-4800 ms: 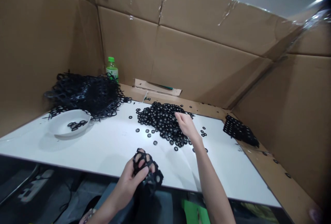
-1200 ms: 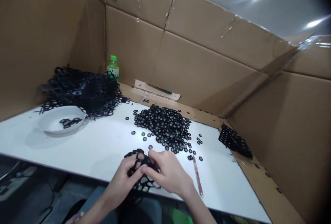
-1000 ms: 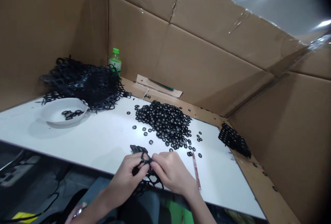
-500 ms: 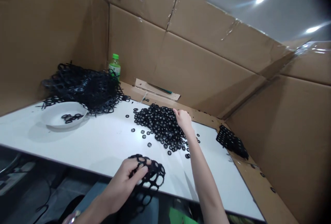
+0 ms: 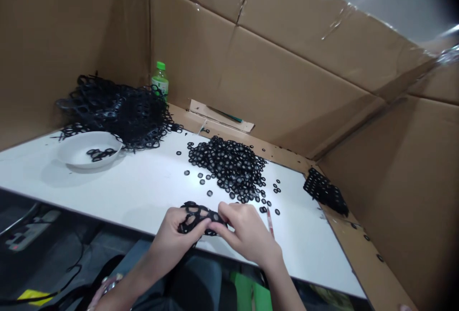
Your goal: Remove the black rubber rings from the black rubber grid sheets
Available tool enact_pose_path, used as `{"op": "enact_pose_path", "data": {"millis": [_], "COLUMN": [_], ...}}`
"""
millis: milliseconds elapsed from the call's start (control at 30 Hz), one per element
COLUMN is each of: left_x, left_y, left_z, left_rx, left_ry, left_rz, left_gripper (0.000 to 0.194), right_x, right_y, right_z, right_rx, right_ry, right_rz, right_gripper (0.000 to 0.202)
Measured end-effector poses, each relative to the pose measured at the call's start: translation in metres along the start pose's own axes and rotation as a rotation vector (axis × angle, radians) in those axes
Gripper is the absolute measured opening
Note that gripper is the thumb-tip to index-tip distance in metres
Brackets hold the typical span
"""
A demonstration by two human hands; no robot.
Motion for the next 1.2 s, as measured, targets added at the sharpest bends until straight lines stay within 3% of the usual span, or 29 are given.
{"op": "enact_pose_path", "data": {"millis": [100,200,267,333,367,433,600,700,767,867,933,1067,1200], "left_x": [0.006,0.013,0.015,0.011,0.008,0.002,-0.004,-0.014,-0.021,-0.025,-0.023,-0.011,0.001], "left_y": [0.002,0.004,0.005,0.006,0.006,0.007,0.008,0.010,0.010,0.007,0.004,0.002,0.004], "left_z": [-0.001,-0.001,-0.003,-0.007,-0.009,-0.009,-0.009,-0.014,-0.017,-0.018,-0.017,-0.013,-0.008], "left_rx": [-0.004,-0.030,-0.032,-0.018,-0.010,-0.005,0.063,0.144,0.171,0.177,0.187,0.181,0.117], "left_ry": [-0.071,-0.068,-0.021,0.042,0.077,0.146,0.282,0.311,0.280,0.214,0.201,0.178,0.132], "left_rz": [0.039,0.075,0.084,0.051,0.022,-0.033,-0.077,-0.127,-0.154,-0.148,-0.119,-0.038,0.034], "left_gripper": [0.023,0.021,0.018,0.017,0.018,0.019,0.019,0.019,0.020,0.022,0.020,0.013,0.010], "right_x": [-0.001,0.009,0.039,0.097,0.120,0.142,0.159,0.139,0.104,0.038,0.012,0.000,-0.002], "right_y": [-0.002,-0.007,-0.017,-0.020,-0.025,-0.049,-0.111,-0.105,-0.083,-0.040,-0.016,-0.004,-0.007], "right_z": [0.004,0.007,-0.012,-0.044,-0.050,-0.062,-0.078,-0.074,-0.063,-0.027,-0.009,0.007,0.024], "right_rx": [-0.014,-0.025,0.161,0.564,0.661,0.681,0.501,0.474,0.483,0.325,0.260,0.120,-0.134], "right_ry": [0.013,-0.233,-0.534,-0.822,-0.864,-0.717,-0.013,0.058,-0.036,-0.101,-0.052,-0.129,-0.488], "right_rz": [-0.063,-0.121,-0.065,0.115,0.213,0.313,0.582,0.598,0.453,0.151,0.089,0.089,0.045], "right_gripper": [0.030,0.034,0.039,0.042,0.041,0.042,0.041,0.043,0.046,0.039,0.037,0.031,0.038]}}
Point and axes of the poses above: each hand's wrist, its own y-axis away from the middle knuckle, its own z-axis out of the palm, x = y × z, the point moved 10 cm from there along -y, towards the middle knuckle, and after that the axes turned 13 degrees about z, right-handed, at the moved point
